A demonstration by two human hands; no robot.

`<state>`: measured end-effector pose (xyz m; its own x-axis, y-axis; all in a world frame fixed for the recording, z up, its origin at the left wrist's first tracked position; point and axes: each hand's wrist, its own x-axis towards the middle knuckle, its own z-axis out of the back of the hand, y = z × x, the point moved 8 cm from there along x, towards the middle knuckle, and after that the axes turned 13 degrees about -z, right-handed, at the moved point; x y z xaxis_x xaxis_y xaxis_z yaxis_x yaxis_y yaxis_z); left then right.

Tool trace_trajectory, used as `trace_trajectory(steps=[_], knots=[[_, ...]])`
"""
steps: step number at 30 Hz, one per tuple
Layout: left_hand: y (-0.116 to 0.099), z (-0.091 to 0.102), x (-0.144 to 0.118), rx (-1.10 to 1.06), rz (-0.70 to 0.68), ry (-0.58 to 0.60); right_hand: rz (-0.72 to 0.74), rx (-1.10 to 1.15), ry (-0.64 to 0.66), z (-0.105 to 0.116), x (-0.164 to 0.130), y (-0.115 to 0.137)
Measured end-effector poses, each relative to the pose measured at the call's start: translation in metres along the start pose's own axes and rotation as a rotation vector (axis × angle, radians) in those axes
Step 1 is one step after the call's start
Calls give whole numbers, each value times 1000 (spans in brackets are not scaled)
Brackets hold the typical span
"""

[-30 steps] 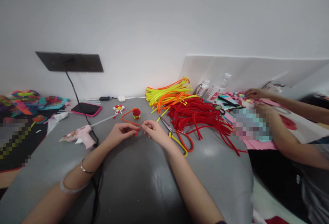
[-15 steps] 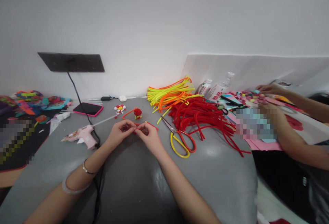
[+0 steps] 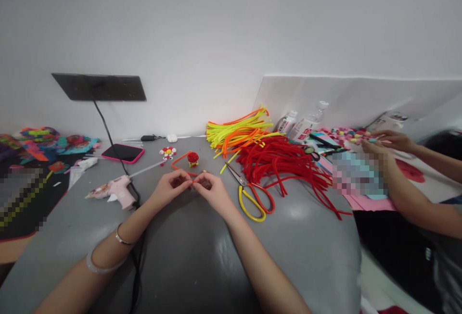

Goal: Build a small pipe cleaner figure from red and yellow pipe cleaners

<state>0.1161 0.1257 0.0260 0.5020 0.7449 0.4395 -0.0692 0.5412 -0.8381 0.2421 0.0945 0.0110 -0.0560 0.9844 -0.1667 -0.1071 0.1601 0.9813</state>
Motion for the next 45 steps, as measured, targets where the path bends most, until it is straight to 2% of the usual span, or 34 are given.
trace_trajectory(steps=[7, 12, 16, 21, 29, 45], knots=[[3, 0, 1, -165, 25, -37, 30, 37, 8, 4, -2, 5], [5, 1, 0, -218, 30, -55, 81, 39, -77, 1, -3, 6], [5, 1, 0, -184, 31, -34, 107, 26, -143, 3, -1, 4], [2, 3, 0, -160, 44, -39, 120, -27, -157, 8, -1, 3], [5, -1, -1, -43, 45, 14, 330, -253, -220, 7, -14, 26], [5, 0, -1, -49, 68, 15, 381, -284, -278, 9, -19, 32]])
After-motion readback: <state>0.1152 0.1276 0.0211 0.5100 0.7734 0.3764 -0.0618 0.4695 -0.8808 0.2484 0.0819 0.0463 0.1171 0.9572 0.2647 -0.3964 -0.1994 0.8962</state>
